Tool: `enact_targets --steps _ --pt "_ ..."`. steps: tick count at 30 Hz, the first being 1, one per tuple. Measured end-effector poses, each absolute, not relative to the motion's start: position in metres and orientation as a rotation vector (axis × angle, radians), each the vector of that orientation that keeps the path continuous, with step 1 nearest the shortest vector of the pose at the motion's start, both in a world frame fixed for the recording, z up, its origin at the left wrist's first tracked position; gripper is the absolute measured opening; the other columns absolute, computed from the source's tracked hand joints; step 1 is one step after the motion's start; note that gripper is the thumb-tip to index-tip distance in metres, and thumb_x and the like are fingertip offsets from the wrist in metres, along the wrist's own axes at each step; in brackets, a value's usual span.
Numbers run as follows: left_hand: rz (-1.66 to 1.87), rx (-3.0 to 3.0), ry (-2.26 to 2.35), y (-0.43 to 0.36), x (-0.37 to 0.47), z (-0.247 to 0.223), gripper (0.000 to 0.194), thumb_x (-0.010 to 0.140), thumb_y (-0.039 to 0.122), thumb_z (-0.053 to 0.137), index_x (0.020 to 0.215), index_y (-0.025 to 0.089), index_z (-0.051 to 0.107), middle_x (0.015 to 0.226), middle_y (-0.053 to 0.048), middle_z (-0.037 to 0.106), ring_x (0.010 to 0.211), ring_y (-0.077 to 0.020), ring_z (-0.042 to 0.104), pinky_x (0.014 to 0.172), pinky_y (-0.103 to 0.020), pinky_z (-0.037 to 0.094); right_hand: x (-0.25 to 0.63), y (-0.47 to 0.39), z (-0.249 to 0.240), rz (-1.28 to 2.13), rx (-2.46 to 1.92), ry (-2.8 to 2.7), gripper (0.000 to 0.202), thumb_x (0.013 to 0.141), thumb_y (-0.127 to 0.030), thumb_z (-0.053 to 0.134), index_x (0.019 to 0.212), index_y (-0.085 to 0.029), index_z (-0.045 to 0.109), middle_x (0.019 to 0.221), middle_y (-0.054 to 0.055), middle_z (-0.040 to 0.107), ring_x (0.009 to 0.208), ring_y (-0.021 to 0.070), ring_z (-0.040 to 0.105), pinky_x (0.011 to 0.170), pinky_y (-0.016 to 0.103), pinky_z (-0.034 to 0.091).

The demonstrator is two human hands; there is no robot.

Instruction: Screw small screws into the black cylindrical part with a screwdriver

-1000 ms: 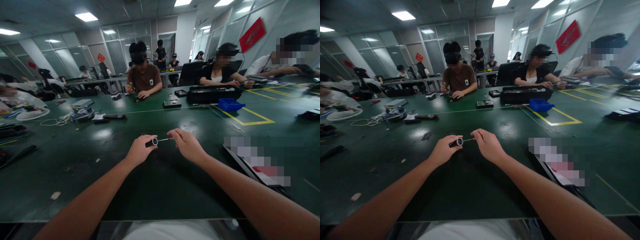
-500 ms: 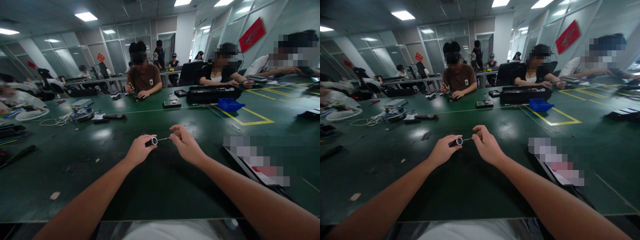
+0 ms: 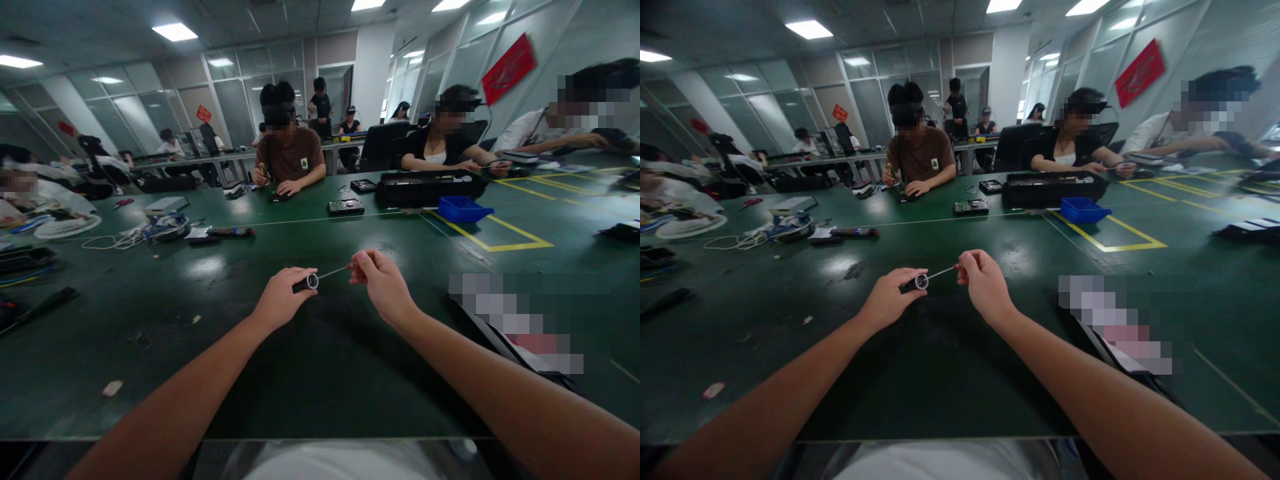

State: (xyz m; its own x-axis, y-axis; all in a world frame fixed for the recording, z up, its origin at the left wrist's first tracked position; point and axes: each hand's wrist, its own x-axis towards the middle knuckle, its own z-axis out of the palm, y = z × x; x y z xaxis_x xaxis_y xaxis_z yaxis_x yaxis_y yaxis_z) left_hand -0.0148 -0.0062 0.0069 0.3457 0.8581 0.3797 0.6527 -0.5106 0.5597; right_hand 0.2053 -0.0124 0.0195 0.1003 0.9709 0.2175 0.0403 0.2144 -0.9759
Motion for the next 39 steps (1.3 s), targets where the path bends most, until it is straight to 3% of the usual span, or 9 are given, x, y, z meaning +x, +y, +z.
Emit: enact_targets --steps 8,19,39 --pt "0.949 2.309 1.341 -0.007 -0.014 0.008 0.042 0.081 0.019 0.076 0.123 0.025 0.068 0.123 -0.003 0.07 0.116 -0.0218 0.061 0.105 -0.04 0.044 0.205 -0.022 0.026 0.703 -1.2 -1.599 0.025 0.096 -0.042 0.049 0.093 -0.02 0.06 0.076 0.002 0.066 0.071 0.018 0.063 0.069 0.034 0.047" --pt "0.941 2.31 1.341 -0.007 -0.014 0.006 0.043 0.082 0.022 0.076 0.124 0.027 0.068 0.123 -0.004 0.069 0.116 -0.0232 0.061 0.104 -0.042 0.044 0.204 -0.022 0.023 0.706 -1.214 -1.616 0.024 0.097 -0.042 0.048 0.095 -0.021 0.06 0.078 0.002 0.067 0.073 0.0186 0.064 0.068 0.033 0.047" --pt "0.861 2.295 1.349 -0.006 -0.012 0.004 0.043 0.082 0.021 0.075 0.124 0.027 0.068 0.123 -0.004 0.069 0.116 -0.0244 0.06 0.106 -0.043 0.043 0.207 -0.031 0.033 0.434 -1.233 -1.697 0.023 0.099 -0.039 0.043 0.092 -0.022 0.058 0.071 0.001 0.062 0.062 0.016 0.056 0.059 0.03 0.038"
